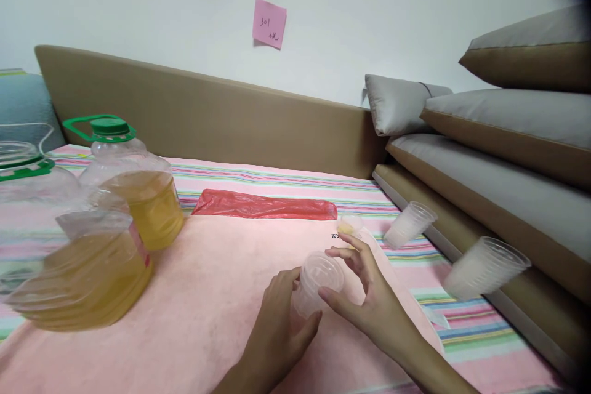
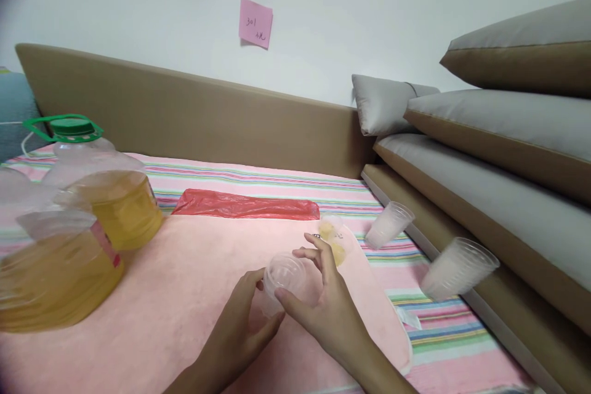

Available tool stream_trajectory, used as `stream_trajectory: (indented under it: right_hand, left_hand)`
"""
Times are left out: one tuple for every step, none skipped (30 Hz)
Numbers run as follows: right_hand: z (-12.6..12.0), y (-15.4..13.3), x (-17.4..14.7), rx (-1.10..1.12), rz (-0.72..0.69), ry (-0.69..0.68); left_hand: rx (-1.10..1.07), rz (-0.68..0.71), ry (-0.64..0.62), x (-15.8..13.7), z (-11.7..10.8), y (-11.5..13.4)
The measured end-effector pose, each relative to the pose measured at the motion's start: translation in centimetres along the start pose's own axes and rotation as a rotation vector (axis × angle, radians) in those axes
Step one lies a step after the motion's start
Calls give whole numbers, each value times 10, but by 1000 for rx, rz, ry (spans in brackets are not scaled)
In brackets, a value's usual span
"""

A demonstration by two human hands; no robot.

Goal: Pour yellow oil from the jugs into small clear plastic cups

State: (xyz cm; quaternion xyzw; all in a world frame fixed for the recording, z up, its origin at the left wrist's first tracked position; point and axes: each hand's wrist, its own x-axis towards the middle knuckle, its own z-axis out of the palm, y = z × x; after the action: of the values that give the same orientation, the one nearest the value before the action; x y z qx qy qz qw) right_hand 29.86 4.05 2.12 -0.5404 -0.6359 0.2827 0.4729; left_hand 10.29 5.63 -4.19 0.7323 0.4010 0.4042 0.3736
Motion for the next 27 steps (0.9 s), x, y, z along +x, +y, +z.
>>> stream_trajectory:
  right_hand:
    - [0, 1, 0, 12, -5, 3]
    - [-1, 3, 1, 27, -10, 6]
    - [-2, 3, 2, 44, -14, 10]
    - [-5, 3, 3, 65, -18, 13]
    - [-8, 1, 6, 88, -20, 16]
    - [-13, -2, 9, 111, -22, 29]
    - [-20, -5, 12, 133, -23, 52]
    - [-28, -10, 16, 150, -24, 85]
    - [-37, -14, 20, 159, -28, 126]
    - [-47, -19, 24, 159, -32, 171]
    - [-57, -22, 27, 150, -37, 213]
    - [-67, -23, 29, 133, -40, 251]
    - [-76, -22, 30, 110, -40, 282]
    - [-84, -20, 31, 85, -38, 309]
    - [-90, -15, 30, 64, -30, 328]
    - [-95, -8, 28, 46, -14, 340]
    - [-98, 1, 25, 33, 8, 346]
    - [-101, 11, 22, 24, 32, 347]
    - [-102, 22, 18, 18, 57, 347]
    - [-103, 33, 14, 12, 80, 346]
    - [-103, 45, 9, 2, 98, 347]
    - [-102, 56, 5, -12, 109, 354]
    - [-101, 66, 1, -26, 118, 359]
    - [-100, 74, -3, -41, 129, 363]
    - [-99, 81, -5, -55, 145, 364]
    - [-97, 86, -8, -68, 169, 365]
    - [-95, 89, -9, -80, 198, 365]
  left_hand:
    - [2, -4, -2, 0, 0, 0]
    - [4, -8, -5, 0, 0, -1]
    - [8, -10, -9, 0, 1, -1]
    - [11, -9, -11, 0, 1, -1]
    - [14, -11, -13, 1, 0, -2]
    - [17, -16, -12, 1, 0, -2]
    - [22, -23, -14, 1, 0, -2]
    - [26, -34, -14, 2, -1, -3]
    - [31, -46, -10, 2, -1, -4]
    - [37, -58, -4, 3, -2, -6]
    - [45, -66, 3, 4, -3, -7]
    - [52, -69, 10, 5, -3, -9]
    - [58, -71, 18, 6, -4, -11]
    - [62, -74, 25, 7, -4, -12]
    - [64, -76, 31, 8, -5, -14]
    - [63, -79, 40, 9, -6, -15]
    - [61, -85, 49, 10, -7, -16]
    - [60, -89, 57, 11, -8, -16]
    - [62, -90, 64, 11, -9, -16]
    - [65, -88, 69, 12, -10, -16]
    - [69, -86, 76, 12, -11, -16]
    - [71, -85, 83, 12, -13, -15]
    - [71, -86, 91, 12, -14, -15]
    - [70, -87, 97, 12, -15, -15]
    - [70, -89, 102, 12, -16, -14]
    - [71, -91, 108, 12, -17, -14]
    - [73, -92, 112, 12, -18, -13]
